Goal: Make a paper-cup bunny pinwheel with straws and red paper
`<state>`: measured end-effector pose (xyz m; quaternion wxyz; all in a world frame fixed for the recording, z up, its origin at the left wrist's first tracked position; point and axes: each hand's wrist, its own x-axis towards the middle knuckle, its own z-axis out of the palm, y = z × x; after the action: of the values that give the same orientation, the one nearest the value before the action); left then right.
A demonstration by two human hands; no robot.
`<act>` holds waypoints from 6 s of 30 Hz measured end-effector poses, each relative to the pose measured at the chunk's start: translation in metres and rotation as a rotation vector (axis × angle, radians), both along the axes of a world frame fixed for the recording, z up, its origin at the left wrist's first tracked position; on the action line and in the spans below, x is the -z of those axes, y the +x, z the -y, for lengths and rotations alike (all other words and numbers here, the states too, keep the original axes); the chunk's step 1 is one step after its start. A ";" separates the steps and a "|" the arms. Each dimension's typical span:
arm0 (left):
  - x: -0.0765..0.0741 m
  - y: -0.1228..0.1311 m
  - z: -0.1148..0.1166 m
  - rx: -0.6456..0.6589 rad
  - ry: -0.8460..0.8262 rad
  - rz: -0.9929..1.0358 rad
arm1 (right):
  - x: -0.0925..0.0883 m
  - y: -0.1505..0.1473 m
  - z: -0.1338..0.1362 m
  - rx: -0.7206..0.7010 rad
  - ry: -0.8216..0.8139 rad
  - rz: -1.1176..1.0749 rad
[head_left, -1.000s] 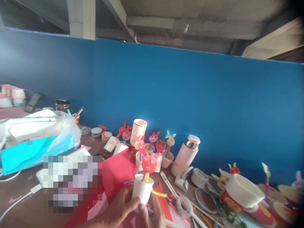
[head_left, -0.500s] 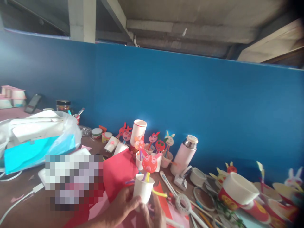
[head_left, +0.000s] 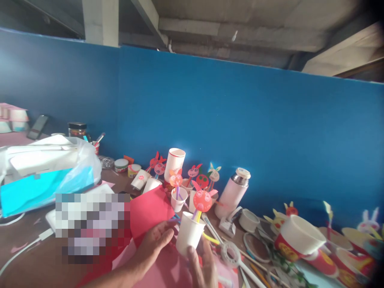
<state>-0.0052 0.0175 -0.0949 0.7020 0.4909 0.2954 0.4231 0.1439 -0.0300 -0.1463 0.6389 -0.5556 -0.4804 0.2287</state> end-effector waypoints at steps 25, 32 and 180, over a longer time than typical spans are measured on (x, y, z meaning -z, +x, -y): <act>-0.034 -0.013 -0.016 -0.239 0.259 -0.402 | 0.004 -0.004 0.006 0.052 -0.085 0.278; -0.040 -0.008 -0.009 -0.117 0.162 -0.293 | 0.007 -0.011 0.010 -0.006 -0.183 0.221; -0.009 -0.004 -0.003 -0.047 0.230 -0.137 | -0.050 0.025 0.012 0.039 0.029 0.295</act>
<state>-0.0092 0.0210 -0.0857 0.6093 0.5888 0.3035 0.4357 0.1689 -0.0423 -0.0963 0.5739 -0.5831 -0.5612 0.1252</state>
